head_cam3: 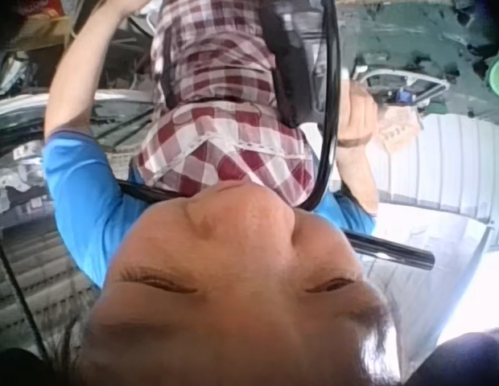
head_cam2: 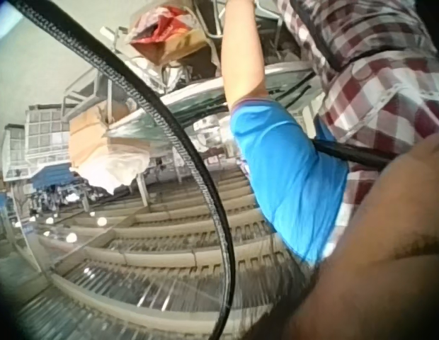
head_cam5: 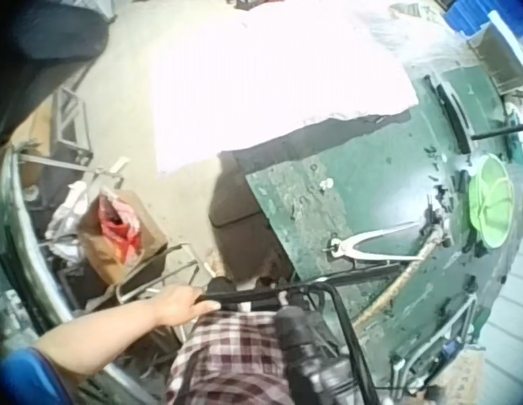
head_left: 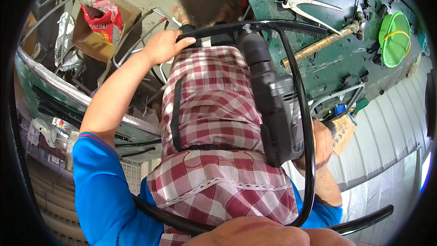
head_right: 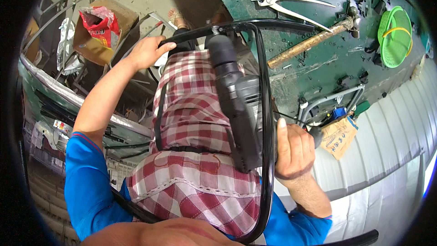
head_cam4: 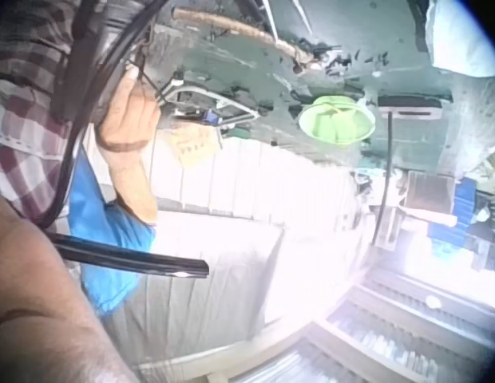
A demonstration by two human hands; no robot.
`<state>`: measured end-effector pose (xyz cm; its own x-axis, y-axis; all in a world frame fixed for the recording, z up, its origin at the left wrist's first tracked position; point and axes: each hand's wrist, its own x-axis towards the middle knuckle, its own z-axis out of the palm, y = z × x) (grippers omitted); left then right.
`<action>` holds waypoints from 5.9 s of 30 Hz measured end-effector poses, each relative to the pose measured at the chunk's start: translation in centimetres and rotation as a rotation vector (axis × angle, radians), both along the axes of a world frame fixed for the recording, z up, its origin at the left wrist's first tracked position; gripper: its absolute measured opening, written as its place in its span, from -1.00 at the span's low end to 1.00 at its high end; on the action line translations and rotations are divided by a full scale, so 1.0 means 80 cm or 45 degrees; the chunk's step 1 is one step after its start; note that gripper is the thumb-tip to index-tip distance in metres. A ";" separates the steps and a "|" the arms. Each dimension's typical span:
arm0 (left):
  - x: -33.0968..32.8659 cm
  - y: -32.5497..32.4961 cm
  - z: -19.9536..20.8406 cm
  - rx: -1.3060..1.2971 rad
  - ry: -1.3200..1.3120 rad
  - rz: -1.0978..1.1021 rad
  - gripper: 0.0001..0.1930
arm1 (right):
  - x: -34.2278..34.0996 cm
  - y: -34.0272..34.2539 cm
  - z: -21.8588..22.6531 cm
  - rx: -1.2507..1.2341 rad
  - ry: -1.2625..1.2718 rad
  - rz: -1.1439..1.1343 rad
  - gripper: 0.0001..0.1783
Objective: The person assembles a black metal frame by joining curved and straight bars. They use a corded drill to fasten the pieces together and a wrench to tighten the joints. The person repeatedly positions the bars, drills holes, and secures the connections.
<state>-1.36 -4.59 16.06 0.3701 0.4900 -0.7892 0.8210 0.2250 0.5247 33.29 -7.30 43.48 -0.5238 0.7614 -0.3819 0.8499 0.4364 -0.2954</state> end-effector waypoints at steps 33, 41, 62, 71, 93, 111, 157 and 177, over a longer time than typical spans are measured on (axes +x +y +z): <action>-0.002 0.021 0.012 -0.120 0.052 -0.116 -0.32 | 0.002 -0.048 -0.055 -0.317 0.274 -0.449 -0.25; 0.001 0.029 0.016 -0.139 0.065 -0.120 -0.32 | 0.002 -0.053 -0.060 -0.342 0.208 -0.492 -0.28; -0.006 0.027 0.005 -0.055 0.002 -0.159 -0.73 | -0.062 0.068 -0.005 0.281 -0.489 1.196 -0.66; -0.005 0.028 0.001 -0.064 -0.065 -0.134 -0.79 | -0.063 0.044 -0.010 0.279 -0.524 1.107 -0.69; -0.005 0.026 0.003 -0.052 -0.048 -0.126 -0.77 | -0.072 0.036 -0.014 0.306 -0.556 1.042 -0.71; -0.002 0.020 0.003 -0.089 -0.054 -0.115 -0.78 | -0.074 0.026 -0.024 0.423 -0.532 0.970 -0.74; 0.003 0.034 0.005 -0.173 -0.077 -0.117 -0.80 | -0.091 0.033 -0.010 0.312 -0.568 0.886 -0.74; 0.004 0.034 0.012 -0.170 -0.074 -0.093 -0.78 | -0.087 0.029 -0.014 0.378 -0.575 0.928 -0.75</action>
<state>-1.08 -1.83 17.02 0.4479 0.3520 -0.8219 0.8069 0.2368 0.5412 26.36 -4.98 42.33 -0.7624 0.3994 -0.5091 0.3406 0.9167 0.2091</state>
